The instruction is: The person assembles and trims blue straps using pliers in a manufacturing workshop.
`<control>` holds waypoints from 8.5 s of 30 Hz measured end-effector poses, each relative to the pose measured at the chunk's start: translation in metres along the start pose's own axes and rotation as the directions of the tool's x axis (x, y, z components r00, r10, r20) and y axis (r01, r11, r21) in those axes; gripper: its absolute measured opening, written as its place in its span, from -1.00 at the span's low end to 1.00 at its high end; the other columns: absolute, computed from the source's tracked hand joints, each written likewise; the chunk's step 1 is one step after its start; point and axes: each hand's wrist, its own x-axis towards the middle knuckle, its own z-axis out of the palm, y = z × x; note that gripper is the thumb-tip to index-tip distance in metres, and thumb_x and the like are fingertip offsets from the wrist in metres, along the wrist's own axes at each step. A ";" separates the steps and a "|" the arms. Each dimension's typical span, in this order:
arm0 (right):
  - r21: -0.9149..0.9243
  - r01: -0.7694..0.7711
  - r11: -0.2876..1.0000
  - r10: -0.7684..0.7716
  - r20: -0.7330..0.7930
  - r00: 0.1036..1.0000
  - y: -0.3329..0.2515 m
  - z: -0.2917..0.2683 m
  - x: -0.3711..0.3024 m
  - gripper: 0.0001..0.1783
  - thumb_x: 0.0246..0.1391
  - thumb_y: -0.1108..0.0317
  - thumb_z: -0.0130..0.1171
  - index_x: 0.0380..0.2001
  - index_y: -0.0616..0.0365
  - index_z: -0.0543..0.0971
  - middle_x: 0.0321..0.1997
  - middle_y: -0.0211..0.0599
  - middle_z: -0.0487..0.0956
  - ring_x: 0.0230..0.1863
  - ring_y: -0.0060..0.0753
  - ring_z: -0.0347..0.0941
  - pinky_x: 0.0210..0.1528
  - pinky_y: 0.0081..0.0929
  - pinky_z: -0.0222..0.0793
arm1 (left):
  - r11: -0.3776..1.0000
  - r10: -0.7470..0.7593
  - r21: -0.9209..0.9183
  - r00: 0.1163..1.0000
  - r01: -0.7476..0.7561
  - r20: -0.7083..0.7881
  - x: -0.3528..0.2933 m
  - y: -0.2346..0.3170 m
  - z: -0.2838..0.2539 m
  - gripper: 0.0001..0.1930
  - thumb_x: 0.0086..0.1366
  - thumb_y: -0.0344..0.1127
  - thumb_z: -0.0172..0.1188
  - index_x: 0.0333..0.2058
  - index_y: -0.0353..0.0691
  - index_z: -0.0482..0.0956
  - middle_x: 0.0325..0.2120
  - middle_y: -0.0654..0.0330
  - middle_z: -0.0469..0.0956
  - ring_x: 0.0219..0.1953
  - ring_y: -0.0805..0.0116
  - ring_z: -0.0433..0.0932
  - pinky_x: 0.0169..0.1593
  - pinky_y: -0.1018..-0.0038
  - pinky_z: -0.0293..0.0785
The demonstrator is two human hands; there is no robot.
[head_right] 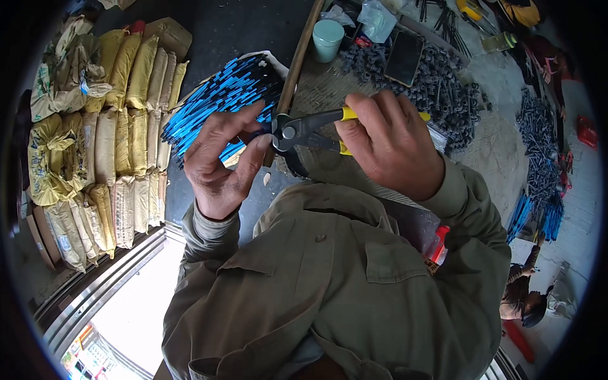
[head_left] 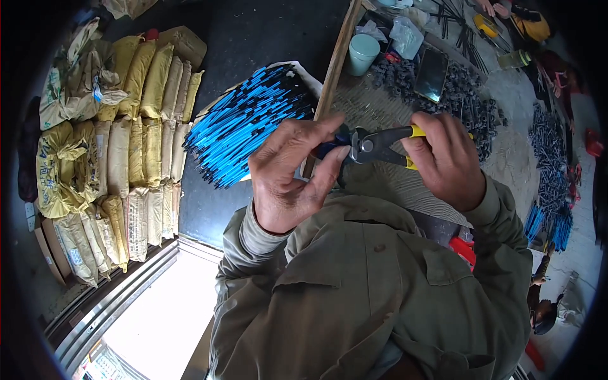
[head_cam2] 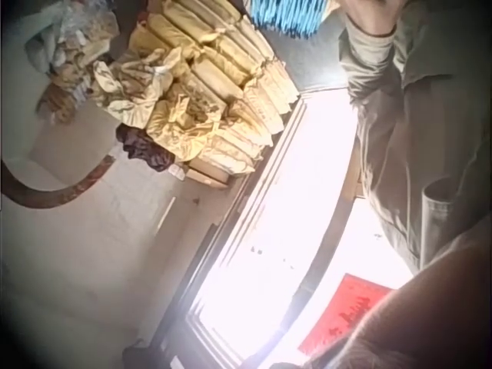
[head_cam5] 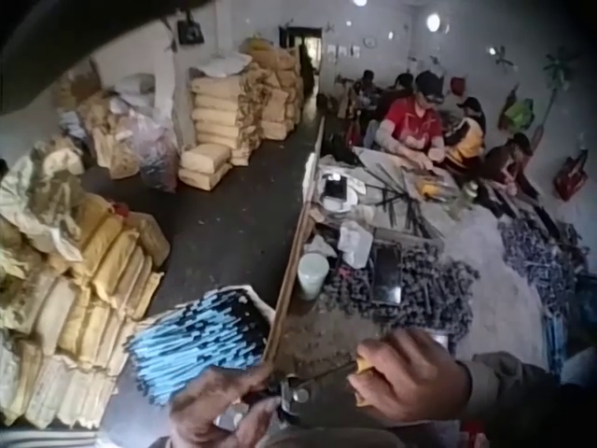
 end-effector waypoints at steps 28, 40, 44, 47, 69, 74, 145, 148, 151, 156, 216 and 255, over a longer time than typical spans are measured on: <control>0.058 -0.034 0.998 0.036 -0.029 0.999 -0.015 -0.010 -0.011 -0.82 0.04 0.53 0.10 -0.29 0.42 0.43 -0.18 -0.08 0.42 -0.33 -0.11 0.35 -0.35 -0.22 0.29 | 0.979 0.059 -0.200 0.990 -0.032 0.129 -0.007 -0.015 -0.006 -0.73 0.16 -0.61 0.14 -0.14 -0.34 0.57 -0.27 0.09 0.59 -0.32 0.40 0.54 -0.20 0.54 0.44; -0.091 -0.011 0.996 0.008 -0.030 1.000 -0.012 -0.016 -0.013 -0.81 0.01 0.50 0.14 -0.30 0.37 0.44 -0.17 -0.12 0.41 -0.34 -0.17 0.34 -0.39 -0.26 0.27 | 0.891 0.400 0.194 0.912 -0.410 0.088 -0.013 -0.015 0.000 -0.65 -0.10 -0.63 0.20 -0.23 -0.36 0.57 -0.33 0.02 0.57 -0.50 0.24 0.58 -0.47 0.45 0.52; -0.080 -0.019 0.997 0.018 -0.008 1.000 -0.010 -0.017 -0.017 -0.79 -0.04 0.55 0.15 -0.29 0.39 0.44 -0.17 -0.09 0.43 -0.33 -0.11 0.36 -0.37 -0.22 0.30 | 0.845 0.414 0.326 0.904 -0.424 0.103 -0.021 -0.009 0.002 -0.56 -0.24 -0.64 0.18 -0.23 -0.37 0.55 -0.36 0.02 0.56 -0.50 0.22 0.57 -0.48 0.42 0.51; -0.069 -0.016 0.997 0.016 -0.006 1.000 -0.011 -0.014 -0.019 -0.78 -0.07 0.56 0.17 -0.29 0.38 0.45 -0.18 -0.08 0.43 -0.33 -0.11 0.37 -0.38 -0.22 0.32 | 0.834 0.435 0.326 0.894 -0.444 0.105 -0.029 -0.014 0.008 -0.51 -0.30 -0.64 0.17 -0.22 -0.37 0.54 -0.37 0.04 0.55 -0.52 0.22 0.56 -0.50 0.41 0.49; 0.038 -0.068 0.997 0.072 -0.114 0.991 -0.010 -0.017 0.001 -0.79 0.02 0.45 0.12 -0.24 0.28 0.49 -0.11 -0.22 0.45 -0.16 -0.23 0.40 -0.09 -0.13 0.25 | 0.907 -0.016 -0.421 0.999 -0.006 -0.047 -0.034 -0.014 0.022 -0.89 0.19 -0.55 0.17 -0.28 -0.39 0.52 -0.44 0.17 0.50 -0.41 0.49 0.43 -0.32 0.60 0.34; 0.045 -0.087 0.995 0.089 -0.041 0.995 -0.010 -0.022 -0.006 -0.71 0.03 0.37 0.12 -0.18 0.27 0.48 -0.02 -0.21 0.43 0.01 -0.17 0.36 0.15 0.05 0.06 | 0.865 -0.124 -0.494 0.991 0.088 -0.041 -0.037 -0.015 0.021 -0.91 0.23 -0.54 0.12 -0.28 -0.40 0.53 -0.41 0.17 0.49 -0.41 0.51 0.42 -0.30 0.61 0.34; 0.770 -0.183 0.611 0.469 -0.166 0.868 -0.062 0.017 0.025 -0.85 -0.13 0.65 0.18 -0.40 0.29 0.53 -0.27 -0.17 0.40 -0.32 -0.38 0.40 -0.34 -0.52 0.33 | 0.996 -0.025 -0.091 0.957 -0.001 -0.291 -0.051 -0.001 0.036 -0.86 -0.02 -0.59 0.26 -0.41 -0.30 0.56 -0.50 0.20 0.56 -0.46 0.35 0.47 -0.07 0.37 0.26; 0.738 -0.150 0.658 0.442 -0.217 0.870 -0.062 0.017 0.024 -0.83 -0.15 0.63 0.22 -0.40 0.28 0.53 -0.26 -0.15 0.40 -0.32 -0.36 0.40 -0.34 -0.52 0.34 | 0.997 -0.016 -0.079 0.952 -0.008 -0.305 -0.052 -0.002 0.037 -0.85 -0.01 -0.59 0.26 -0.41 -0.30 0.56 -0.50 0.20 0.57 -0.44 0.34 0.49 -0.02 0.36 0.25; 0.703 -0.131 0.699 0.420 -0.257 0.870 -0.061 0.018 0.024 -0.81 -0.17 0.62 0.26 -0.39 0.28 0.54 -0.25 -0.13 0.41 -0.32 -0.36 0.41 -0.34 -0.52 0.34 | 0.998 0.043 -0.020 0.950 -0.052 -0.310 -0.053 -0.004 0.037 -0.85 -0.01 -0.59 0.27 -0.40 -0.30 0.56 -0.49 0.20 0.57 -0.42 0.35 0.50 0.02 0.35 0.24; 0.660 -0.157 0.734 0.423 -0.264 0.867 -0.065 0.013 0.018 -0.75 -0.22 0.62 0.31 -0.37 0.29 0.56 -0.26 -0.12 0.43 -0.33 -0.35 0.43 -0.34 -0.52 0.35 | 0.996 0.081 0.062 0.940 -0.064 -0.330 -0.054 -0.004 0.036 -0.83 -0.05 -0.59 0.29 -0.42 -0.29 0.57 -0.50 0.21 0.57 -0.41 0.36 0.52 0.06 0.34 0.20; 0.911 -0.297 0.284 0.347 0.191 0.918 -0.053 0.017 0.003 -0.85 -0.10 0.65 0.14 -0.44 0.23 0.42 -0.29 -0.34 0.34 -0.34 -0.57 0.28 -0.30 -0.61 0.27 | 0.751 0.464 0.254 0.761 -0.609 0.454 -0.001 0.003 -0.013 -0.82 -0.14 -0.46 0.34 -0.48 -0.16 0.57 -0.54 0.34 0.49 -0.49 0.43 0.47 0.11 0.07 0.19; 0.813 -0.354 0.463 0.319 0.220 0.922 -0.042 0.034 -0.012 -0.88 -0.08 0.64 0.13 -0.45 0.26 0.43 -0.38 -0.30 0.36 -0.41 -0.40 0.31 -0.35 -0.52 0.26 | 0.844 0.419 0.156 0.812 -0.514 0.405 -0.019 -0.024 0.018 -0.80 -0.21 -0.52 0.23 -0.50 -0.17 0.52 -0.60 0.31 0.36 -0.51 0.34 0.41 0.14 0.01 0.15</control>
